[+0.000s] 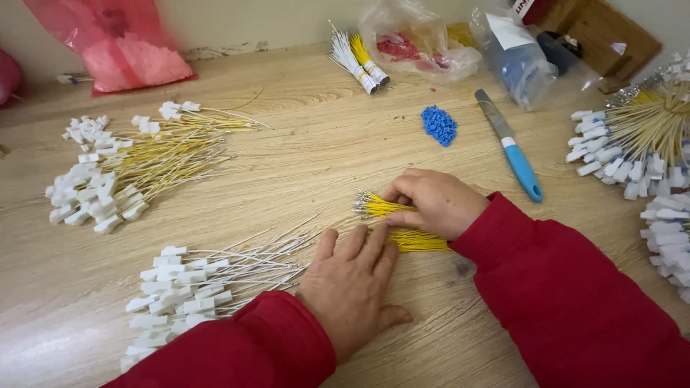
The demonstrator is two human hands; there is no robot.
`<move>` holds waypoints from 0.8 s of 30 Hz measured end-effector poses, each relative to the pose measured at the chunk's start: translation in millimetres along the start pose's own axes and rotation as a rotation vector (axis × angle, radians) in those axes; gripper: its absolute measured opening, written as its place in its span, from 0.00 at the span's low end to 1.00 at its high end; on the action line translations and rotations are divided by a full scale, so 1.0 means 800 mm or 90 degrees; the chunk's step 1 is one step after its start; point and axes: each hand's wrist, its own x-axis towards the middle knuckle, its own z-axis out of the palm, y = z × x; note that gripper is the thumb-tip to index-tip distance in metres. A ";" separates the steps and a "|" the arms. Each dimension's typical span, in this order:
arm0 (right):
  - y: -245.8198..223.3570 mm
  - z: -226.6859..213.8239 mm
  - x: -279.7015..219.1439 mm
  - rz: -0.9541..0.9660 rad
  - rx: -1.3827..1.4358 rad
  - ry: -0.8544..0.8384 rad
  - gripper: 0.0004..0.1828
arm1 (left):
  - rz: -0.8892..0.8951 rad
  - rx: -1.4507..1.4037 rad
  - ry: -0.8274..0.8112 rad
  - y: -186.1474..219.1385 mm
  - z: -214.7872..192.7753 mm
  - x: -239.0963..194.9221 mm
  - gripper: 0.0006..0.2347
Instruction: The person inserts white plastic LED holders onto yellow wires by hand. They repeatedly pick up a holder and a wire, slide the holder onto the wire, and place the assembled unit on the table. The person also gathers and organizes the wires during the process.
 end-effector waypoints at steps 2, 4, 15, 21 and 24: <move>0.001 0.003 0.002 0.008 -0.007 0.006 0.14 | -0.005 0.015 0.003 0.000 0.000 0.002 0.40; 0.000 0.003 0.003 0.041 -0.020 -0.012 0.11 | -0.029 -0.025 -0.021 0.000 0.002 0.005 0.38; -0.003 0.004 0.021 0.025 -0.194 -0.108 0.08 | 0.023 -0.005 -0.015 -0.001 -0.007 0.004 0.37; 0.011 0.007 0.022 0.027 -0.175 -0.052 0.11 | 0.031 0.012 -0.009 -0.002 0.009 0.003 0.40; 0.003 -0.020 0.009 0.106 -0.006 -0.014 0.09 | 0.039 0.007 -0.009 -0.003 0.015 0.003 0.39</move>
